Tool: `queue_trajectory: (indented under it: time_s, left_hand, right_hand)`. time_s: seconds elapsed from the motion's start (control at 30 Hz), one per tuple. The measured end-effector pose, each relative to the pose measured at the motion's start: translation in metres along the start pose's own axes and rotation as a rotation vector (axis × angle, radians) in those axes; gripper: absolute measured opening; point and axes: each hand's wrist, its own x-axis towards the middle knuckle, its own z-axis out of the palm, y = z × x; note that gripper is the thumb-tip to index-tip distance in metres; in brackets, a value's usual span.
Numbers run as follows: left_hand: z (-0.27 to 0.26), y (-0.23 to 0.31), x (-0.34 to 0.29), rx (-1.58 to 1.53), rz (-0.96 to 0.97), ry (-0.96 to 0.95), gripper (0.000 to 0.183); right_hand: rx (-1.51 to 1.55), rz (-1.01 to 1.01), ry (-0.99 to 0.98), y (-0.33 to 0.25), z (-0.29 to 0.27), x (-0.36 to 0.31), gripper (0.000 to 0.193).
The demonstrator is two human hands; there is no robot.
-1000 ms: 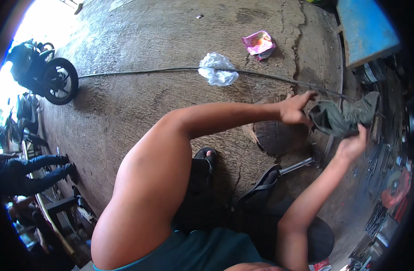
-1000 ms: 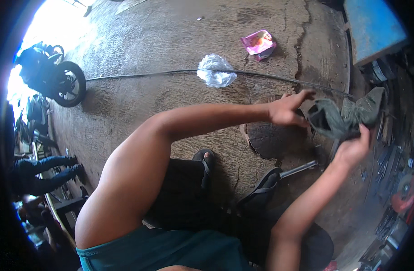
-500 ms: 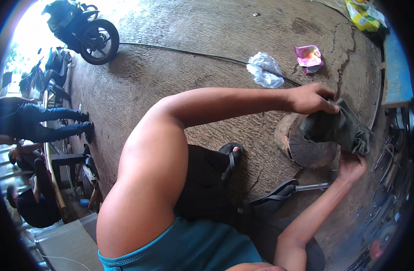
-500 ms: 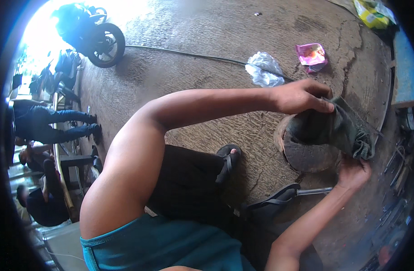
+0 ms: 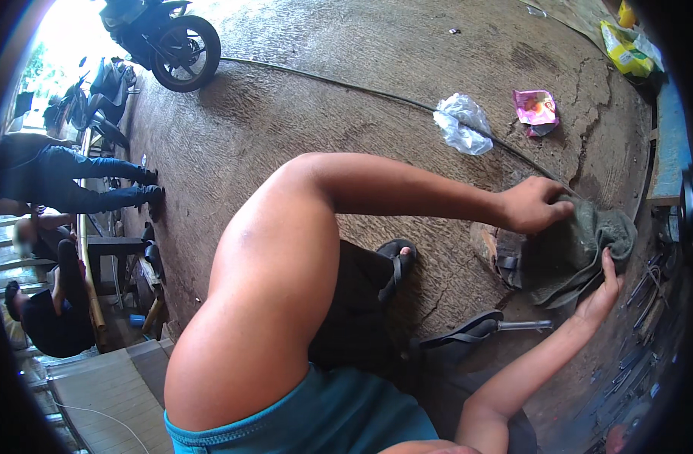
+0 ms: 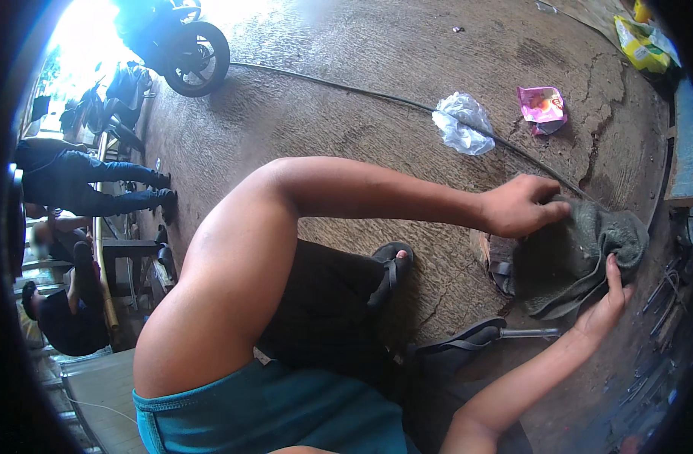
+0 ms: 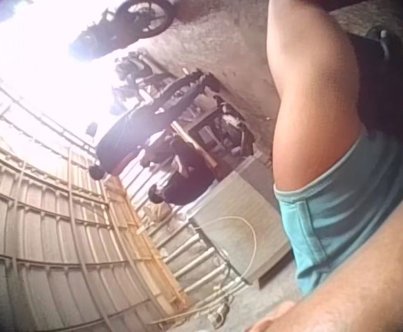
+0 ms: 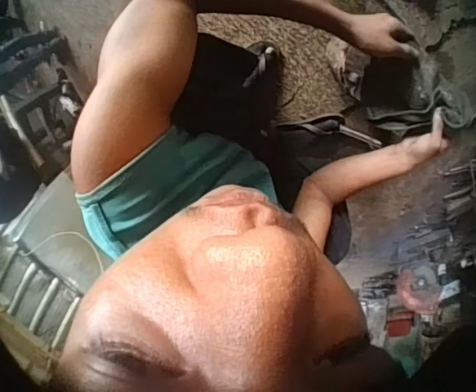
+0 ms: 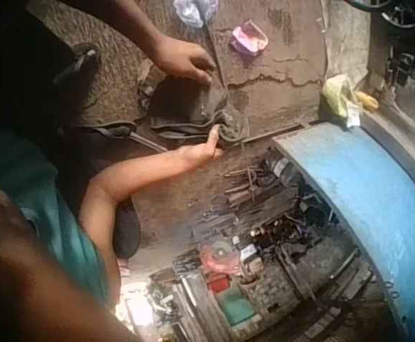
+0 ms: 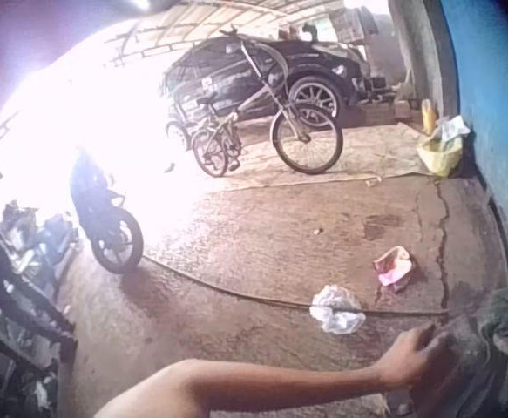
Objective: Straighten a metal rod by hammering it against a wooden block.
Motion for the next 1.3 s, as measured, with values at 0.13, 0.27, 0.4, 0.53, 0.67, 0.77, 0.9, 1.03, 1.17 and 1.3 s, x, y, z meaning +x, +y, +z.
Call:
queue_trajectory:
  time_s: [0.13,0.27,0.4,0.53,0.67,0.77,0.9,1.03,1.17,1.3]
  left_hand:
    - [-0.009,-0.026,-0.010,0.283,0.007,-0.113,0.039]
    - [-0.020,-0.044,-0.016,0.598,0.001,-0.086,0.038]
    - [-0.025,-0.038,-0.018,0.286,-0.013,0.024,0.034]
    - [-0.035,-0.016,-0.002,0.080,0.061,-0.103,0.047]
    - [-0.037,0.009,0.006,0.017,-0.079,-0.015,0.070]
    - [-0.046,0.024,0.007,0.087,-0.306,-0.171,0.082]
    - [-0.050,0.038,0.001,0.220,-0.248,-0.330,0.083]
    - [-0.061,0.050,0.013,0.268,-0.082,-0.451,0.071]
    - [-0.055,0.041,0.024,0.934,-0.101,-0.745,0.050]
    - [-0.042,0.031,0.017,0.680,0.327,-0.712,0.040]
  right_hand:
    - [-0.307,0.248,-0.235,0.017,-0.014,0.001,0.044]
    - [-0.731,0.176,-0.449,0.041,-0.014,0.002,0.036]
    - [-0.510,0.105,-0.286,0.037,-0.017,0.003,0.034]
    - [0.171,0.145,-0.047,0.019,-0.030,0.006,0.034]
    - [0.111,0.162,-0.064,0.024,-0.036,0.011,0.030]
    - [0.333,0.165,-0.006,0.029,-0.045,0.016,0.028]
    - [0.638,0.219,0.122,0.025,-0.075,0.015,0.031]
    - [0.583,0.097,0.154,0.026,-0.107,0.002,0.046]
    - [-0.254,0.503,-0.001,0.028,-0.109,-0.004,0.041]
    - [-0.763,0.197,0.033,0.016,-0.079,0.011,0.036]
